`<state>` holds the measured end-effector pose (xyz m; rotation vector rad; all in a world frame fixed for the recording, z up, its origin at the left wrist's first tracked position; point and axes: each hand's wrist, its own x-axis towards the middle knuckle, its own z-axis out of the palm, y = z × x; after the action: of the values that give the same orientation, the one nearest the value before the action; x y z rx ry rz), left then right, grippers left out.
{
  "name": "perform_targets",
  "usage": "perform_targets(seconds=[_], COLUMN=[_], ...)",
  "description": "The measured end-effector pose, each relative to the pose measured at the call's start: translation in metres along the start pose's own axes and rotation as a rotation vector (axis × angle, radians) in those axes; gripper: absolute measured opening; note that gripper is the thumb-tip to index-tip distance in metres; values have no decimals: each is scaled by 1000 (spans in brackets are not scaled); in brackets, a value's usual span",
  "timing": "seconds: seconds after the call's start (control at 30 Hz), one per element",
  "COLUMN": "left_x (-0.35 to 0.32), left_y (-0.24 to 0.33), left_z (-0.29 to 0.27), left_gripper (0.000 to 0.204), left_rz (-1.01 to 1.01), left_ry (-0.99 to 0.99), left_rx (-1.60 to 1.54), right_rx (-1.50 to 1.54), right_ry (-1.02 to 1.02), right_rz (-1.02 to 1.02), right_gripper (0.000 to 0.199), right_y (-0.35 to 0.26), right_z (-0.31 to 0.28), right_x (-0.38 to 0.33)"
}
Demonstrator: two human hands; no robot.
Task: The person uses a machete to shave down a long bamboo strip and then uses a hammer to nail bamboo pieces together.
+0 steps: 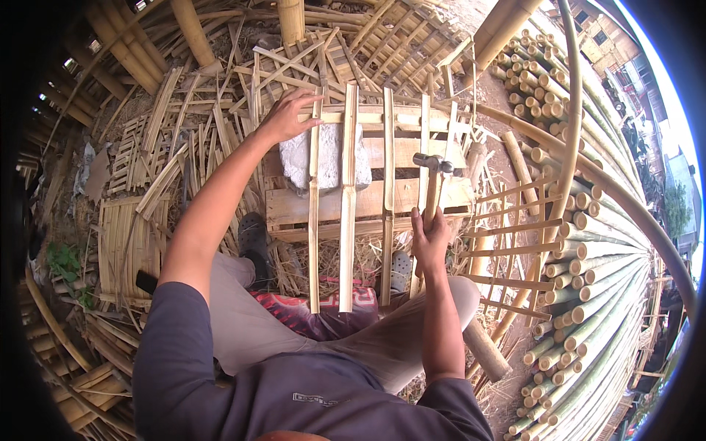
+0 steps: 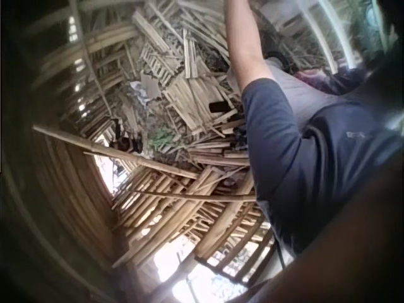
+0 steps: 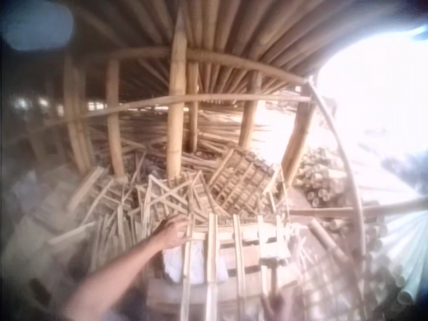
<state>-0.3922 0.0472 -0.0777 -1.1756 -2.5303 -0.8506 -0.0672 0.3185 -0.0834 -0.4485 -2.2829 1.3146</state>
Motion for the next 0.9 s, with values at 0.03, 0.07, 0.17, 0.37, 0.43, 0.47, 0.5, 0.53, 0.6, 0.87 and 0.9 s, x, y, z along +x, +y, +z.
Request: perform_targets(seconds=[0.03, 0.07, 0.17, 0.37, 0.43, 0.47, 0.5, 0.53, 0.6, 0.87, 0.9], left_x=[4, 8, 12, 20, 17, 15, 15, 16, 20, 20, 20], left_y=[-2, -6, -14, -17, -20, -21, -21, -22, -18, -19, -19], left_z=[3, 4, 5, 5, 10, 13, 13, 12, 10, -3, -2], left_gripper=[61, 64, 84, 83, 80, 78, 78, 78, 79, 58, 56], left_rz=[-8, -16, -55, -49, -75, -87, -79, -71, -91, 85, 82], left_ry=[-47, -94, -203, -426, -410, -402, -410, -419, -440, -267, -274], left_rx=[27, 56, 57, 113, 120, 124, 139, 155, 176, 277, 262], right_rx=[-2, -13, 1, 35, 72, 91, 52, 44, 25, 0, 10], right_ry=[-3, -12, -31, -62, -74, -81, -92, -100, -112, -112, -107], right_rz=[16, 35, 86, 117, 130, 136, 123, 128, 138, 127, 132], right_gripper=[25, 24, 24, 22, 21, 20, 20, 20, 21, 22, 22], right_y=[2, 3, 1, 0, -6, -8, -9, -10, -10, -9, -9], right_z=[0, 0, 3, 6, 9, 10, 10, 10, 10, 11, 10], right_x=[1, 2, 3, 1, 2, 2, 3, 3, 3, 4, 4])
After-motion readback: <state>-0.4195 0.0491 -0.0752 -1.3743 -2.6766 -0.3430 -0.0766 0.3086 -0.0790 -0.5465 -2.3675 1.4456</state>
